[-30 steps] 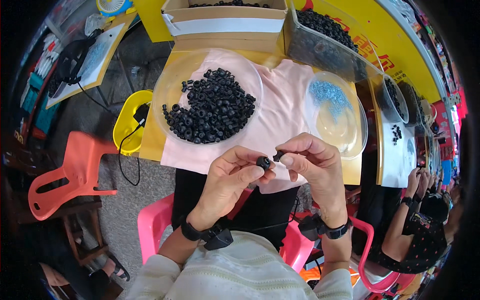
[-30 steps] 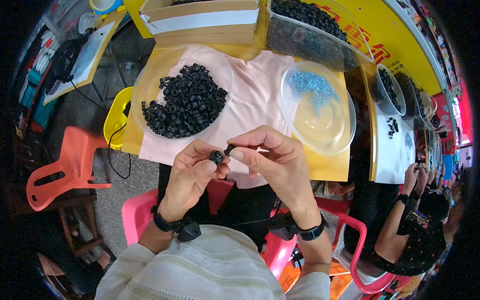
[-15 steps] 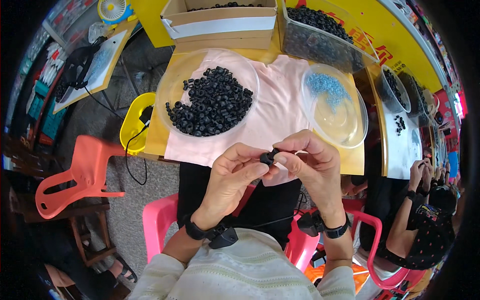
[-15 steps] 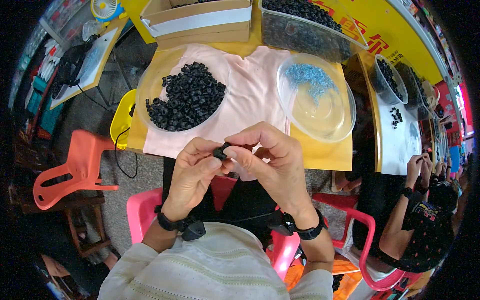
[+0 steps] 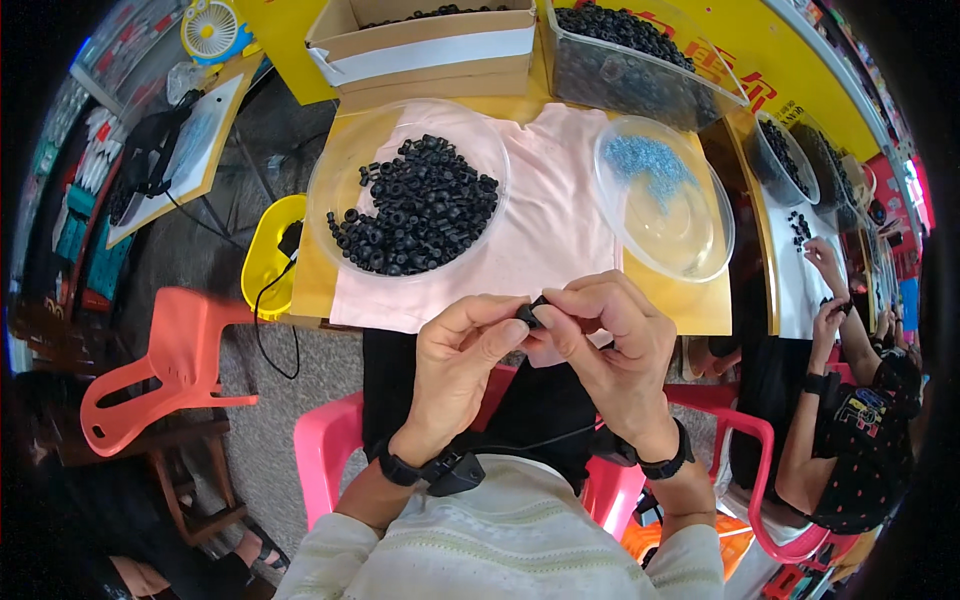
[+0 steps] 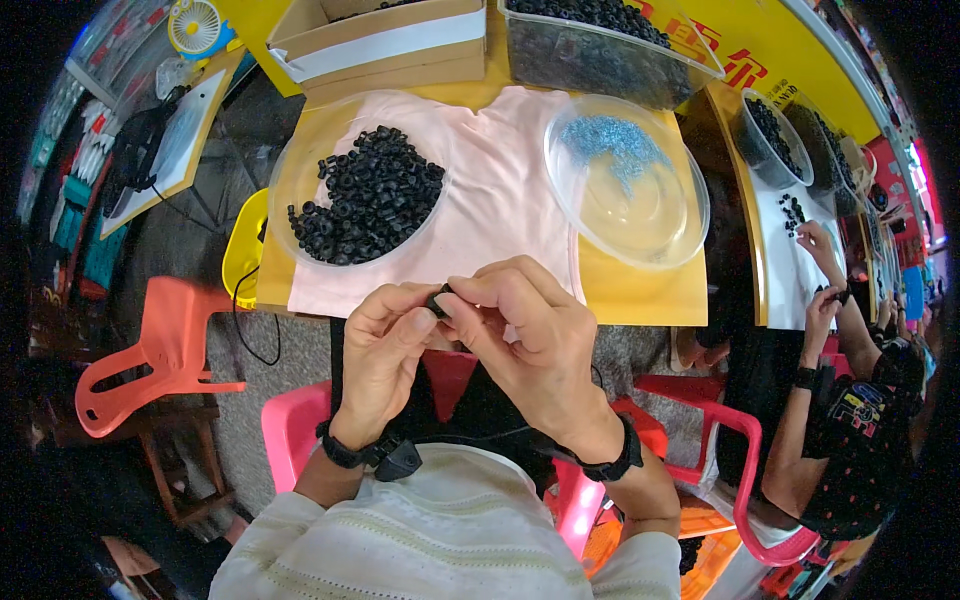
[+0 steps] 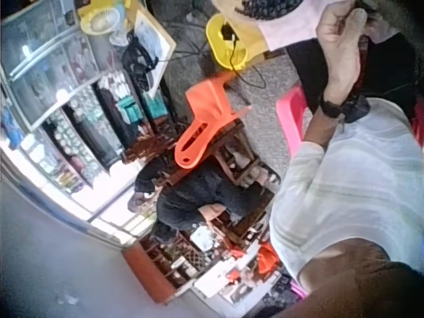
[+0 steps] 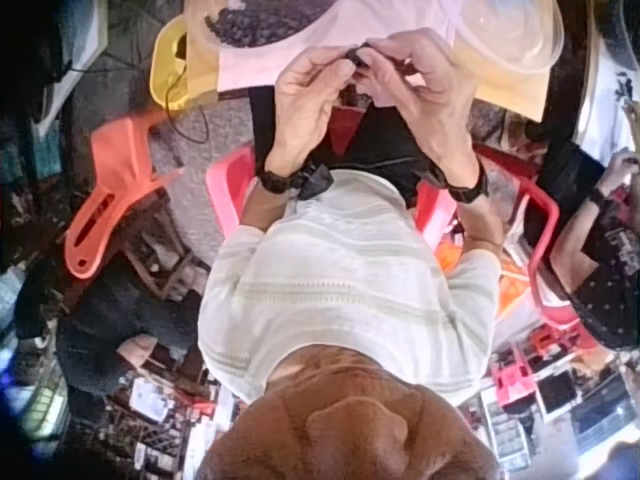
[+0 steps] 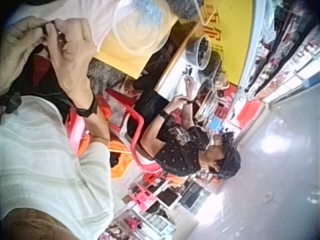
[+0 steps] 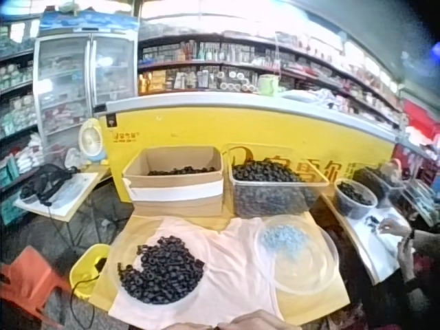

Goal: Assembling small plastic components at a factory workstation.

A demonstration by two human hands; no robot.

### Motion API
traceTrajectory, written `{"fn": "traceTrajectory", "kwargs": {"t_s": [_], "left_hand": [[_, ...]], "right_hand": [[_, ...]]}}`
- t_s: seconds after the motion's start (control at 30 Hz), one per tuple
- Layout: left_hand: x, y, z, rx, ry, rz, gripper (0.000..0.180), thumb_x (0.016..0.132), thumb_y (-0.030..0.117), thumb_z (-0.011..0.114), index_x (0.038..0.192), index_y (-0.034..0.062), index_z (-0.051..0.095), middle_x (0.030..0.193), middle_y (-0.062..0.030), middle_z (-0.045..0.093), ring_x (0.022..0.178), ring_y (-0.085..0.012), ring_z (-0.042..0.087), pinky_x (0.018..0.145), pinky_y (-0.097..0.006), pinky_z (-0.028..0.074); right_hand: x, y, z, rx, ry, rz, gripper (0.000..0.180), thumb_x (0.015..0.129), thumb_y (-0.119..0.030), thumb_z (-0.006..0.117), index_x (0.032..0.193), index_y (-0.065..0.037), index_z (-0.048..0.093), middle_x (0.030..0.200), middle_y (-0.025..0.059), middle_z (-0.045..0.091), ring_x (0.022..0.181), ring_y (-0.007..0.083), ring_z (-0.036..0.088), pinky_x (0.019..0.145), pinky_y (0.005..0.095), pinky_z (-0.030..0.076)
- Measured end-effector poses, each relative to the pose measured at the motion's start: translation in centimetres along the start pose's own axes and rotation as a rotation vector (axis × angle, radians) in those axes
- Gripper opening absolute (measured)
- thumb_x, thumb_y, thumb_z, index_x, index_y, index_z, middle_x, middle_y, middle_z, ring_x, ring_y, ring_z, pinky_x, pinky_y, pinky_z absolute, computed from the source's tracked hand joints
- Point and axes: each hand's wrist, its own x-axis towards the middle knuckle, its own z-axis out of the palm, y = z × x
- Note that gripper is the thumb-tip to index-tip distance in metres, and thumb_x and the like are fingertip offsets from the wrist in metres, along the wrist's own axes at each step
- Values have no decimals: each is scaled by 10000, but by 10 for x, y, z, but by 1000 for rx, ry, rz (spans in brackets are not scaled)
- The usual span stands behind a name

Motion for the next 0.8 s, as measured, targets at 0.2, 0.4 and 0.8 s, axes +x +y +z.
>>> {"fn": "traceTrajectory", "kwargs": {"t_s": [0.2, 0.4, 0.8], "left_hand": [[4, 1, -2, -154, -42, -117, 190, 951, 17, 591, 1137, -2, 627, 1065, -120, 670, 946, -181, 669, 852, -317, 556], [8, 0, -3, -253, -81, -266, 150, 954, 29, 589, 1100, 29, 620, 1075, -146, 675, 973, -219, 676, 873, -344, 540], [10, 1, 6, -253, -88, -360, 107, 987, 84, 544, 1054, 20, 596, 1109, -172, 669, 1089, -296, 649, 953, -391, 526]], "right_hand": [[-5, 1, -2, -108, -27, -69, 281, 767, -7, 770, 1025, -3, 657, 916, 104, 629, 706, 189, 646, 543, 277, 515], [-10, 8, -4, -198, -59, -105, 413, 696, -15, 791, 1076, -14, 628, 962, 108, 612, 803, 234, 640, 623, 320, 534], [-6, 13, -13, -190, -62, -104, 356, 646, -21, 754, 970, -28, 606, 891, 81, 580, 762, 240, 594, 629, 337, 510]]}}
